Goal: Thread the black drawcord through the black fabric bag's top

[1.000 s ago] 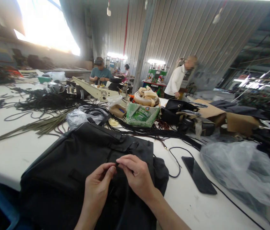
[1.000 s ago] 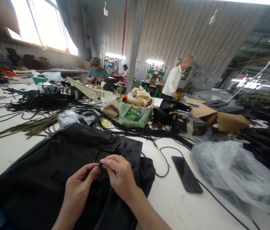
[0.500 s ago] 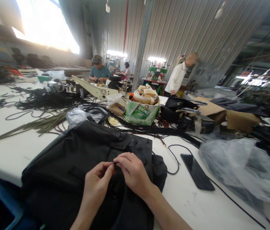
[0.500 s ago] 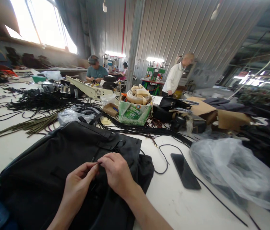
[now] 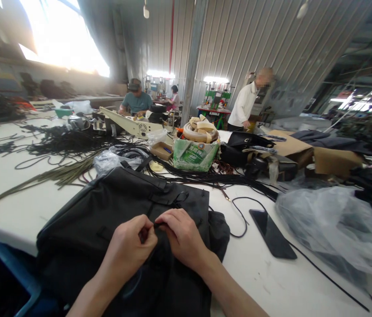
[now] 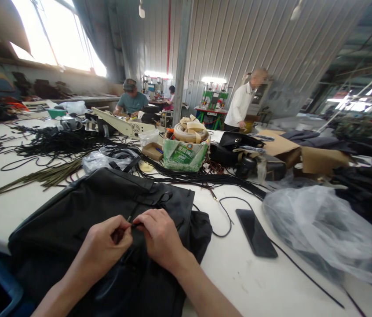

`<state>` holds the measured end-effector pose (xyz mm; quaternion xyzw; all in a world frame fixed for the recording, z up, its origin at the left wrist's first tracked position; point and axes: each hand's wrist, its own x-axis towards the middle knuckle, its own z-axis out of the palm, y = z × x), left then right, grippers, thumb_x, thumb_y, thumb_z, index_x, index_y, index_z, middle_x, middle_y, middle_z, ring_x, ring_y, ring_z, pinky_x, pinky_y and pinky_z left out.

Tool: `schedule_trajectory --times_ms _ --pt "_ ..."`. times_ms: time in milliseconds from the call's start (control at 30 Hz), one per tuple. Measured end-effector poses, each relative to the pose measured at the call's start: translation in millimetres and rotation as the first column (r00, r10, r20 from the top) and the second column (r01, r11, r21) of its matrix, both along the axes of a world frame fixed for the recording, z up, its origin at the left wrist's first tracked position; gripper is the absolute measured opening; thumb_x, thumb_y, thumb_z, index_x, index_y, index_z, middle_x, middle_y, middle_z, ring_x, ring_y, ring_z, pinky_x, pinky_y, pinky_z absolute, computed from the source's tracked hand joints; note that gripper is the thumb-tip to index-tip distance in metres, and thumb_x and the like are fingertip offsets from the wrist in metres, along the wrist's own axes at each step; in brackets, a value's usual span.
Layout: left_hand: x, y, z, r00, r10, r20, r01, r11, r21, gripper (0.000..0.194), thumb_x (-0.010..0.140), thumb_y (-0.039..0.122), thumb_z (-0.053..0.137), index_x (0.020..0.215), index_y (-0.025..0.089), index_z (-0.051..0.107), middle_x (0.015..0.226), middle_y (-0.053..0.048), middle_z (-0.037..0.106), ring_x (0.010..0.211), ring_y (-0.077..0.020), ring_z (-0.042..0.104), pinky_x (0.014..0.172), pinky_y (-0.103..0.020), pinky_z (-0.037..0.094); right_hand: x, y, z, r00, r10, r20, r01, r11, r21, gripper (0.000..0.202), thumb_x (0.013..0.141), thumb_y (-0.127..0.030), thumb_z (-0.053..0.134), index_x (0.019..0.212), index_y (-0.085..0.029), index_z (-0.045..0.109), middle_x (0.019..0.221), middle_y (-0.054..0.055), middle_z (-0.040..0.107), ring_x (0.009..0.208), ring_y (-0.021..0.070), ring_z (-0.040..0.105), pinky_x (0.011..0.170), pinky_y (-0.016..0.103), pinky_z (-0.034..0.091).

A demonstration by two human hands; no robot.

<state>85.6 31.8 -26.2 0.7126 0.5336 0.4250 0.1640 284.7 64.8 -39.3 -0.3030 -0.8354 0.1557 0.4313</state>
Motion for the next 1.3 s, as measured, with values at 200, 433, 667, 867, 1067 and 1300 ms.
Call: schedule_trajectory --times_ms 200,433,667,867,1067,1300 --pt "-22 0 9.0 0.996 0.046 -0.071 -0.039 0.994 0.099 0.021 0.094 0.027 0.063 0.074 0.024 0.066 0.063 0.003 0.059 0.056 -0.0145 0.059 0.057 -0.026 0.043 3 0 -1.3 0.997 -0.037 -0.075 0.034 0.998 -0.043 0.016 0.109 -0.013 0.060 0.116 -0.023 0.071 0.108 0.007 0.077 0.102 0.0238 0.070 0.091 0.038 0.053" --pt "-23 -6 0.7 0.922 0.026 0.386 0.075 0.966 -0.246 0.077 0.095 0.047 0.078 0.161 0.021 0.050 0.123 -0.011 0.080 0.084 -0.0212 0.077 0.078 -0.034 0.064 4 0 -4.7 0.989 -0.035 -0.142 0.016 0.991 -0.130 0.017 0.109 -0.015 0.063 0.119 -0.024 0.073 0.113 0.006 0.077 0.106 0.0239 0.071 0.097 0.039 0.055" --pt "-12 -8 -10.7 0.777 0.087 0.624 0.196 0.908 -0.371 0.056 0.085 0.056 0.089 0.124 0.016 0.081 0.097 -0.011 0.086 0.076 -0.0220 0.075 0.068 -0.031 0.062 5 -1 -3.5 0.991 0.002 -0.132 -0.017 0.993 -0.114 0.028 0.108 -0.013 0.063 0.129 -0.027 0.074 0.118 0.007 0.077 0.110 0.0243 0.072 0.098 0.039 0.056" --pt "-8 -8 -0.9 0.791 0.198 0.579 0.015 0.940 -0.341 0.046 0.079 0.059 0.093 0.101 0.019 0.091 0.087 -0.010 0.086 0.075 -0.0232 0.075 0.072 -0.031 0.062 6 -4 -2.5 0.999 -0.012 -0.032 0.010 0.997 -0.073 0.021 0.109 -0.021 0.069 0.127 -0.026 0.076 0.115 0.005 0.081 0.103 0.0235 0.074 0.092 0.038 0.054" --pt "-17 -7 -5.3 0.591 0.385 0.709 -0.181 0.920 -0.348 0.048 0.068 0.053 0.101 0.098 0.017 0.090 0.085 -0.010 0.085 0.071 -0.0180 0.070 0.067 -0.024 0.058 14 -4 5.6 0.997 -0.029 0.073 0.028 1.000 0.010 0.016 0.102 -0.016 0.070 0.115 -0.020 0.077 0.103 0.005 0.084 0.089 0.0224 0.077 0.084 0.039 0.050" --pt "-16 -4 2.4 0.568 0.404 0.717 -0.115 0.902 -0.417 0.056 0.062 0.056 0.103 0.094 0.013 0.089 0.084 -0.011 0.084 0.069 -0.0163 0.066 0.063 -0.023 0.055 23 0 5.7 0.986 -0.061 0.155 0.062 0.998 0.000 0.020 0.099 -0.012 0.074 0.115 -0.023 0.078 0.106 0.005 0.085 0.092 0.0227 0.077 0.096 0.044 0.046"
